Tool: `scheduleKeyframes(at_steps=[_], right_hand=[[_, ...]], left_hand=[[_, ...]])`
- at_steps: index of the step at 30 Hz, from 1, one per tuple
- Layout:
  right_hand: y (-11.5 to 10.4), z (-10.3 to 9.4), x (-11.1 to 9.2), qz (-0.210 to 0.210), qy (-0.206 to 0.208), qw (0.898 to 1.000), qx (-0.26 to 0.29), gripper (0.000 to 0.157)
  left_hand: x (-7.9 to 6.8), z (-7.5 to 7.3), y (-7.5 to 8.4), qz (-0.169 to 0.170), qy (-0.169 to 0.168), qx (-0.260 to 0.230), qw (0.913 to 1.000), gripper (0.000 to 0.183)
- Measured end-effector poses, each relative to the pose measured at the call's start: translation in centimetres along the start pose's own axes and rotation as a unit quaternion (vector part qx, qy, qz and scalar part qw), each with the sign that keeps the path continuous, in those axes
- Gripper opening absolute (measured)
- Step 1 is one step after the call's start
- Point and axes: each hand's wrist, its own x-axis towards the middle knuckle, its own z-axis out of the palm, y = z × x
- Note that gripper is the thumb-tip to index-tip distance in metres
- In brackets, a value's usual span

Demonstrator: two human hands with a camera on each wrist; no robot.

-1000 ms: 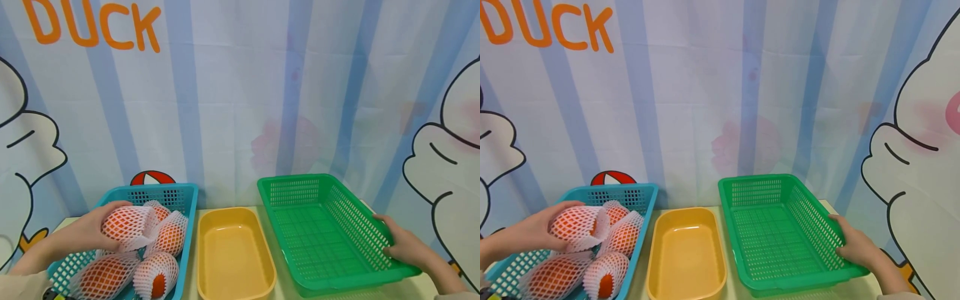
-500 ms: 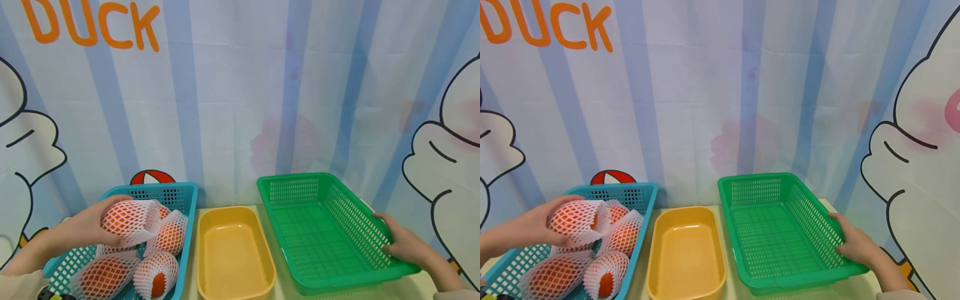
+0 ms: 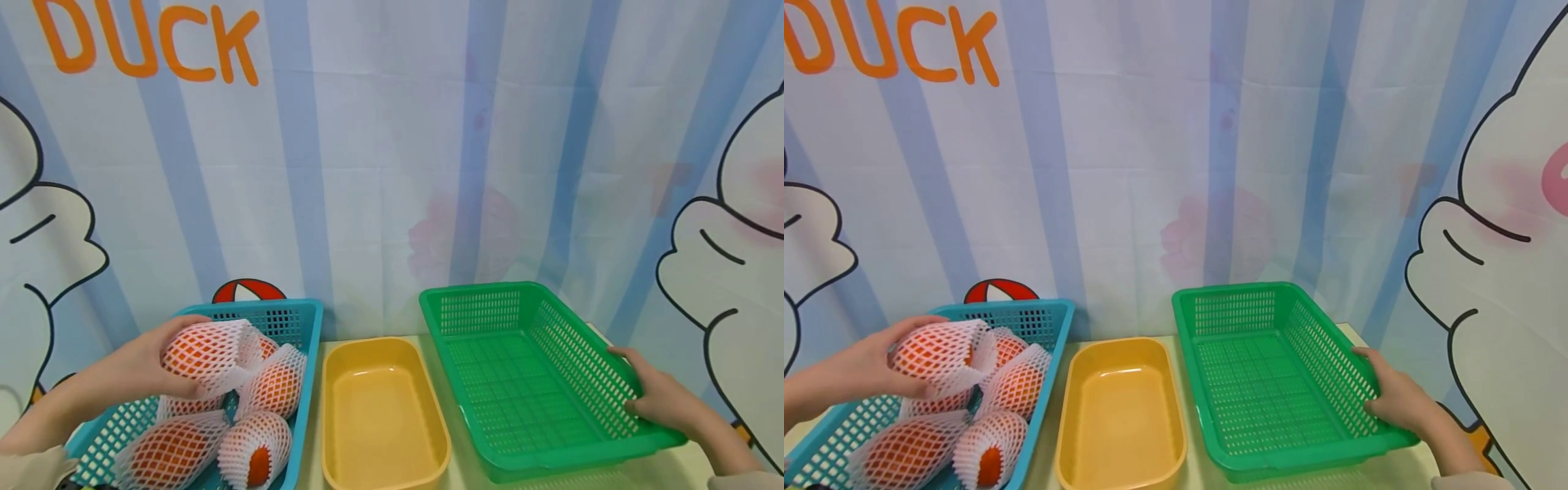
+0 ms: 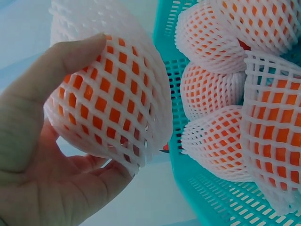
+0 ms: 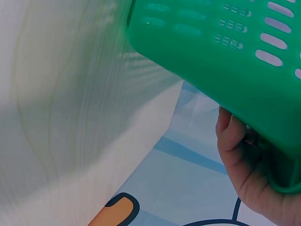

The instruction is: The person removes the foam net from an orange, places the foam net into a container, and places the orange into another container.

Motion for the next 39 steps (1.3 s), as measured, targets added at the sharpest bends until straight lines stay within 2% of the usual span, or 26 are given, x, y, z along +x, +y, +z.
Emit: scheduleKeyframes(at_steps=[15,21,32,39], right_hand=[[-0.4,0.0,-0.2,-0.001,0.004,1.0,-0.005,0.084],[-0.4,0.0,-0.2,-0.001,0.002,1.0,-0.004,0.084],[-0.3,0.0,-0.1,0.001,-0.002,1.0,0.011,0.084],[-0.3,-0.1,-0.2,0.002,-0.004,1.0,0.016,0.086]], left_hand=[[-0.1,-0.3,1.3,-0.018,0.023,0.036,0.9989,0.092],[-0.3,-0.5,1.8,-0.016,0.029,0.052,0.9981,0.092],[-0.3,-0.5,2.4,-0.023,0.026,0.031,0.9989,0.096],[-0.4,-0.6,2.7,-0.025,0.018,0.038,0.9988,0.095]])
